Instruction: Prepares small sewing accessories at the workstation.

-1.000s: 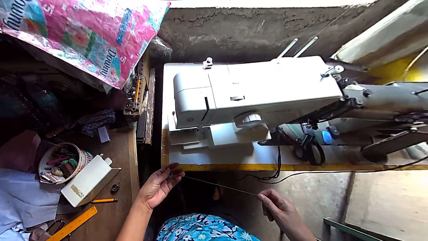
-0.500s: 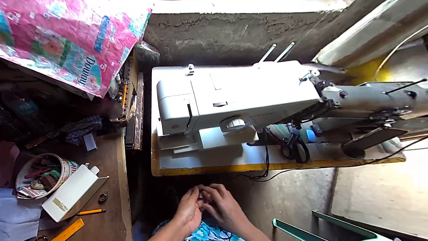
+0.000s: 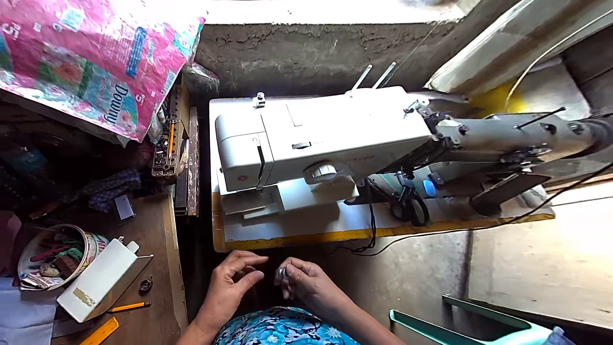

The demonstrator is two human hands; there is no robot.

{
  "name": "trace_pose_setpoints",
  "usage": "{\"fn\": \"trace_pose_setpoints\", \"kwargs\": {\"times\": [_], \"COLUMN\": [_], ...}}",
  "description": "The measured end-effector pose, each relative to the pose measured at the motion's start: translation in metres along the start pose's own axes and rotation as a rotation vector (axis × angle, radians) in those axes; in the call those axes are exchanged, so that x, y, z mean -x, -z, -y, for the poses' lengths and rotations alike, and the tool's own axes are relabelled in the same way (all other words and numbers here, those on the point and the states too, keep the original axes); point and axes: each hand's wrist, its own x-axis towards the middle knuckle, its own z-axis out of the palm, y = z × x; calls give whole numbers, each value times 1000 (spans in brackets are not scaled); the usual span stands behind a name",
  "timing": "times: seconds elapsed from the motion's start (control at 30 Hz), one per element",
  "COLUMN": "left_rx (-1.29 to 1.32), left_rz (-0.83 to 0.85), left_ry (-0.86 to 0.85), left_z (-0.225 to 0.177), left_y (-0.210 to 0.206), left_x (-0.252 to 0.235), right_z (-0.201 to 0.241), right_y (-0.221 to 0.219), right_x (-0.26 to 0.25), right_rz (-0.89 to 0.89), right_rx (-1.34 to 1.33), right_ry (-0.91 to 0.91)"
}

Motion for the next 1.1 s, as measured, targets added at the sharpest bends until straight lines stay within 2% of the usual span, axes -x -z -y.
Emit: {"fn": "trace_pose_setpoints", "kwargs": {"times": [0.13, 0.37, 0.5, 0.7, 0.93, 1.1], "left_rx": [51, 140, 167, -19, 71, 112], "left_rz": [97, -2, -31, -99, -207, -272], "left_ry": [-98, -194, -203, -198, -195, -155], "left_z": [-4, -1, -1, -9, -18, -41], "left_y": [-9, -30, -35, -34, -37, -31], "left_x": [-4, 1, 1, 2, 3, -8], "right_z": [2, -1, -4, -3, -1, 4], "right_y": [-9, -15, -20, -23, -27, -32], "right_x": [-1, 2, 1, -2, -12, -21], "right_rz": [105, 106, 92, 26, 102, 63], "right_rx": [-241, -385, -349, -292, -359, -224], "right_ry": [-59, -45, -2, 52, 84, 136]}}
